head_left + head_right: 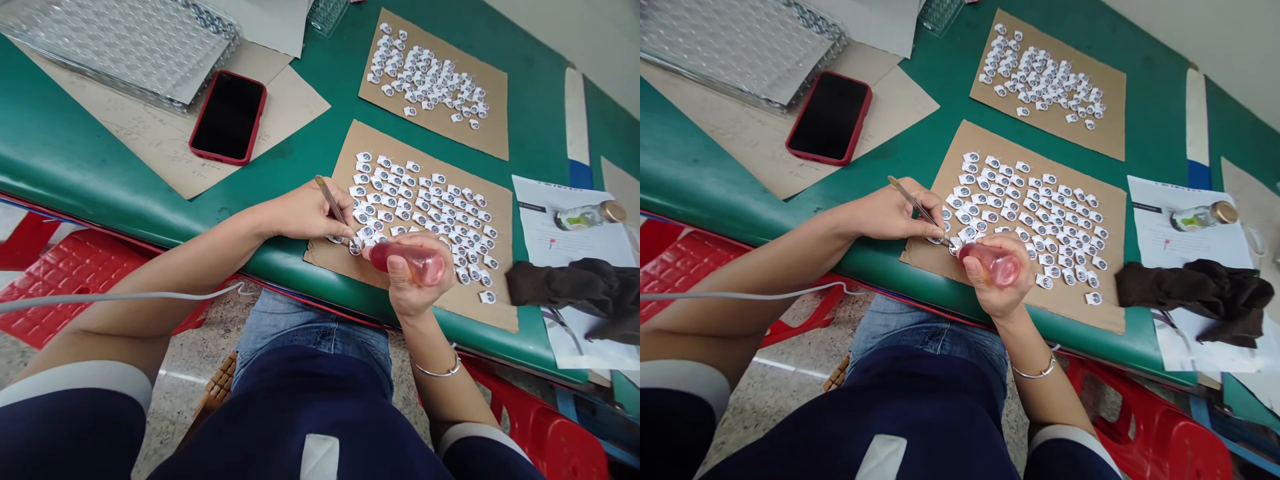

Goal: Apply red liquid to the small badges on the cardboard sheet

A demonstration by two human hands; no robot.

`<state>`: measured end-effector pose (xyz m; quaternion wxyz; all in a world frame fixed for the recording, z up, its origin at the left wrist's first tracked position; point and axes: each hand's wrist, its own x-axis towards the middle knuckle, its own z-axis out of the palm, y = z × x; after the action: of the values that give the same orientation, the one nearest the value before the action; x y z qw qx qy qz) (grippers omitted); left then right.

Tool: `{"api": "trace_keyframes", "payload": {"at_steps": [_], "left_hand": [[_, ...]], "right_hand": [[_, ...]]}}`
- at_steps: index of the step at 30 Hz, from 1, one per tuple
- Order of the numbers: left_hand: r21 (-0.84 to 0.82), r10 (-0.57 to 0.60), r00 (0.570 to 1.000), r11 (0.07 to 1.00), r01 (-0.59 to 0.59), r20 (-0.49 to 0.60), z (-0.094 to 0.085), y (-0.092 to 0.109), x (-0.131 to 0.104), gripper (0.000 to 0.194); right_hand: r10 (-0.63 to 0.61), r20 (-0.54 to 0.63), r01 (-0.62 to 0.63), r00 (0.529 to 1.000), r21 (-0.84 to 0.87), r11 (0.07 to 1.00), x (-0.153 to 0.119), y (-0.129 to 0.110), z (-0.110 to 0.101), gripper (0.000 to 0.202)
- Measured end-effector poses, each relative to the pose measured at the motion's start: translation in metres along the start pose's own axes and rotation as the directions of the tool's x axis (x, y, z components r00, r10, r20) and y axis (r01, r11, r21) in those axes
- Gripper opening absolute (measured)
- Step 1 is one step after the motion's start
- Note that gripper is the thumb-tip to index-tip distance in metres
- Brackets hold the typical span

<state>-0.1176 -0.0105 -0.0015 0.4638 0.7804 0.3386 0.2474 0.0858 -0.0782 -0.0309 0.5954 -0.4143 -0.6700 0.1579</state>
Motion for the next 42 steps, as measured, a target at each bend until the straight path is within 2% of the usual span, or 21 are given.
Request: {"api": "trace_keyframes", "payload": {"at_steps": [10, 12, 14, 16, 17, 20, 23, 26, 31, 35, 38, 42], "left_hand": [[0.013, 0.01, 1.0, 1.0, -0.01, 0.007, 0.0, 0.0, 0.0, 0.01], [0.004, 0.008, 1.0, 1.0, -0.008, 0.015, 0.0, 0.0, 0.0, 0.01], [-0.013, 0.015, 1.0, 1.0, -0.014, 0.015, -0.001, 0.002, 0.0, 0.011], [-0.037, 0.014, 0.999, 0.999, -0.016, -0.037, -0.004, 0.005, -0.003, 0.013], [-0.042, 0.008, 0.996, 0.999, -0.011, -0.087, -0.005, 0.007, -0.006, 0.014], [0.058, 0.001, 0.962, 0.998, 0.016, -0.274, -0.004, 0.009, -0.02, 0.014], [0.352, 0.141, 0.907, 0.936, 0.008, -0.396, 0.007, 0.003, -0.043, 0.008], [0.472, 0.322, 0.851, 0.876, -0.102, -0.415, 0.021, -0.006, -0.065, 0.008], [0.492, 0.296, 0.859, 0.869, -0.06, -0.418, 0.039, -0.01, -0.08, 0.009], [0.533, 0.377, 0.831, 0.838, -0.118, -0.408, 0.043, -0.006, -0.076, 0.014], [0.577, 0.457, 0.81, 0.795, -0.188, -0.366, 0.045, -0.009, -0.074, 0.02], [0.627, 0.506, 0.791, 0.751, -0.208, -0.344, 0.046, -0.013, -0.073, 0.019]], "right_hand": [[-0.027, -0.007, 0.027, 1.0, 0.033, 0.999, -0.001, -0.001, 0.001, 0.028], [-0.03, -0.1, 0.037, 0.995, 0.071, 0.997, 0.003, -0.004, 0.0, 0.027], [-0.007, -0.253, 0.042, 0.967, 0.137, 0.99, 0.01, -0.007, -0.003, 0.026], [0.08, -0.364, -0.003, 0.928, 0.206, 0.979, 0.021, -0.009, -0.01, 0.025], [0.145, -0.373, -0.057, 0.916, 0.239, 0.969, 0.028, -0.01, -0.015, 0.025], [0.315, -0.306, -0.206, 0.898, 0.342, 0.917, 0.056, -0.013, -0.028, 0.026], [0.385, -0.148, -0.296, 0.911, 0.417, 0.86, 0.084, -0.017, -0.028, 0.022], [0.384, -0.034, -0.328, 0.923, 0.452, 0.829, 0.099, -0.02, -0.01, 0.018], [0.385, 0.031, -0.358, 0.922, 0.444, 0.821, 0.088, -0.016, 0.023, 0.027], [0.386, 0.025, -0.359, 0.922, 0.427, 0.83, 0.073, -0.008, 0.027, 0.027], [0.397, 0.005, -0.363, 0.918, 0.412, 0.835, 0.07, -0.005, 0.025, 0.027], [0.399, 0.022, -0.37, 0.917, 0.427, 0.825, 0.068, -0.007, 0.026, 0.023]]}}
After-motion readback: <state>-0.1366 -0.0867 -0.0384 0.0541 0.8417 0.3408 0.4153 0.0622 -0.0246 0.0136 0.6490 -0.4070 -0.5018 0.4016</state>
